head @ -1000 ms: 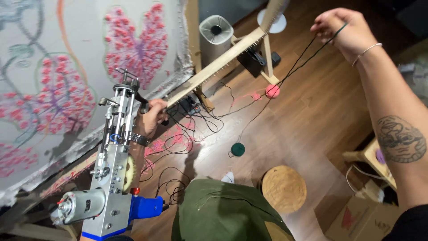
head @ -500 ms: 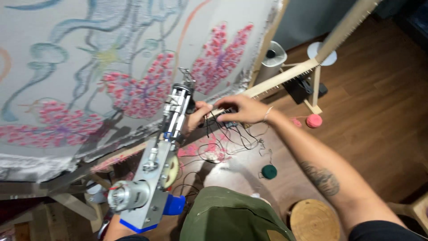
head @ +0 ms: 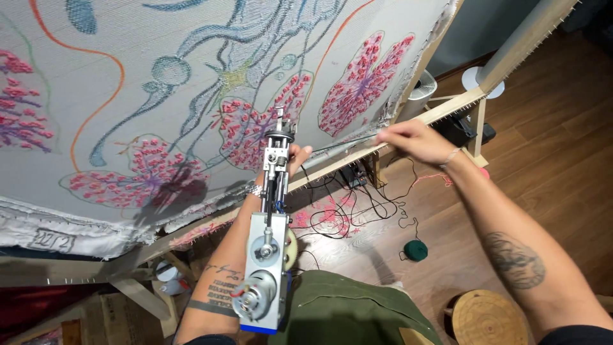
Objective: Threading a tufting gun with yarn and preparing it to work on a rug canvas.
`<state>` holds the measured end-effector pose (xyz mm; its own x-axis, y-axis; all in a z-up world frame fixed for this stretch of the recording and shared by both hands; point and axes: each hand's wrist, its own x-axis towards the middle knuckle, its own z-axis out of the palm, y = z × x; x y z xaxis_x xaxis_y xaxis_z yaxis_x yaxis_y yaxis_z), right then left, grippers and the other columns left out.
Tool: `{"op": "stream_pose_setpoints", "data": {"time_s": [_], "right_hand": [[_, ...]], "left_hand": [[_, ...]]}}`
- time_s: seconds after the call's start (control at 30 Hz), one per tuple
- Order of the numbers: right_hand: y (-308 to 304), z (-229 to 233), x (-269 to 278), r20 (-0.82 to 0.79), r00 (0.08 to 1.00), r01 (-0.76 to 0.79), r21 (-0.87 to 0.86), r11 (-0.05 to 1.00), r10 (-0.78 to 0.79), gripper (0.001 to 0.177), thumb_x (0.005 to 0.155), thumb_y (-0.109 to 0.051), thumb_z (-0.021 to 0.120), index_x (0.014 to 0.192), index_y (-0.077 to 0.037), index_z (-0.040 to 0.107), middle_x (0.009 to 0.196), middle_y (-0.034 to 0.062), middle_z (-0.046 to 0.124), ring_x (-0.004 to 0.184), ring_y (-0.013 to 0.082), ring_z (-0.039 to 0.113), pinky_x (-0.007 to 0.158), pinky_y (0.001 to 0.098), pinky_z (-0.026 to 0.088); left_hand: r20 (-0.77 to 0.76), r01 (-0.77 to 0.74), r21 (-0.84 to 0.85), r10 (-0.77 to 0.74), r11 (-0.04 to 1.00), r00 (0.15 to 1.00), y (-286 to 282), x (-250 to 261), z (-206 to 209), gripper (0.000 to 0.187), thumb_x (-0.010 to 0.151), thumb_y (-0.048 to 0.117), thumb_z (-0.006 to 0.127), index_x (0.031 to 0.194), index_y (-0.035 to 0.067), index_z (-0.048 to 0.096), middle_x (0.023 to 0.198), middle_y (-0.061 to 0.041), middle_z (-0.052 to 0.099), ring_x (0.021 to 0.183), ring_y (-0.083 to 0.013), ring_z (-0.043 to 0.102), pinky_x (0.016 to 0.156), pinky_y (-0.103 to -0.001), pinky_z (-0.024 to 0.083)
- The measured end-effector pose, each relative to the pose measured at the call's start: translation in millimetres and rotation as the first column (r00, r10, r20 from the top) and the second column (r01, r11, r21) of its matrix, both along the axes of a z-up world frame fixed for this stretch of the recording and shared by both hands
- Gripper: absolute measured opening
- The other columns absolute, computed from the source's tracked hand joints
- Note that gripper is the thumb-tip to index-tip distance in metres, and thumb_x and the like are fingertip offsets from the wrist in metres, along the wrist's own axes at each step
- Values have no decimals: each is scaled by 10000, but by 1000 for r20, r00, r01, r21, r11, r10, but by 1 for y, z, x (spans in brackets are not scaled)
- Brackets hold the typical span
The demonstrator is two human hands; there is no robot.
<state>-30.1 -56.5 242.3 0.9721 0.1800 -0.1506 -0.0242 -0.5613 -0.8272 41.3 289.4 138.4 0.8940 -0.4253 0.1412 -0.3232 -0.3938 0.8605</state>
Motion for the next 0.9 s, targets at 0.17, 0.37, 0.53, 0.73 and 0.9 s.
{"op": "stream_pose_setpoints", "data": {"time_s": [0.17, 0.37, 0.53, 0.73, 0.9], "right_hand": [[-67, -2, -21, 69, 995, 63, 122, 990, -72, 289, 1030, -305, 639, 1070, -62, 791, 764, -66, 632, 695, 36, 512, 612, 226, 415], [-141, -27, -29, -10, 961, 276, 84, 958, -276, 295, 1049, -299, 655, 1076, -45, 803, 732, 3, 597, 668, 88, 499, 608, 251, 418], [-97, -21, -22, -158, 987, -89, -397, 913, 28, 355, 924, -363, 667, 1095, -86, 807, 961, 63, 799, 882, 182, 721, 836, 321, 574], [63, -3, -14, 182, 951, -276, 134, 952, 251, 505, 876, -291, 745, 1311, -71, 614, 1214, 93, 705, 1109, 155, 657, 947, 312, 542], [76, -24, 3, 59, 940, -328, 431, 841, 336, 225, 1005, -175, 694, 1133, 9, 704, 948, 52, 680, 827, 81, 584, 716, 249, 473]], "left_hand": [[-99, -114, -142, 101, 983, 990, 18, -18, 24, 434, 957, 305, 744, 656, 129, 486, 572, 51, 412, 538, -79, 357, 502, -293, 322], [-113, -73, -321, 39, 944, 993, 35, -33, 59, 409, 925, 292, 783, 660, 129, 518, 591, 81, 505, 532, -50, 437, 492, -269, 396], [-78, -152, -212, 139, 965, 987, 19, -50, 86, 386, 932, 304, 753, 659, 134, 540, 574, 78, 548, 508, -45, 491, 469, -270, 399], [-218, -89, -404, -2, 910, 976, -26, -64, 84, 297, 916, 267, 785, 724, 108, 625, 638, 79, 583, 568, -35, 505, 493, -275, 406], [-396, -138, -670, -195, 729, 897, -51, -70, 68, 137, 832, 216, 761, 829, 92, 703, 727, 54, 706, 635, -61, 655, 568, -294, 572]]}}
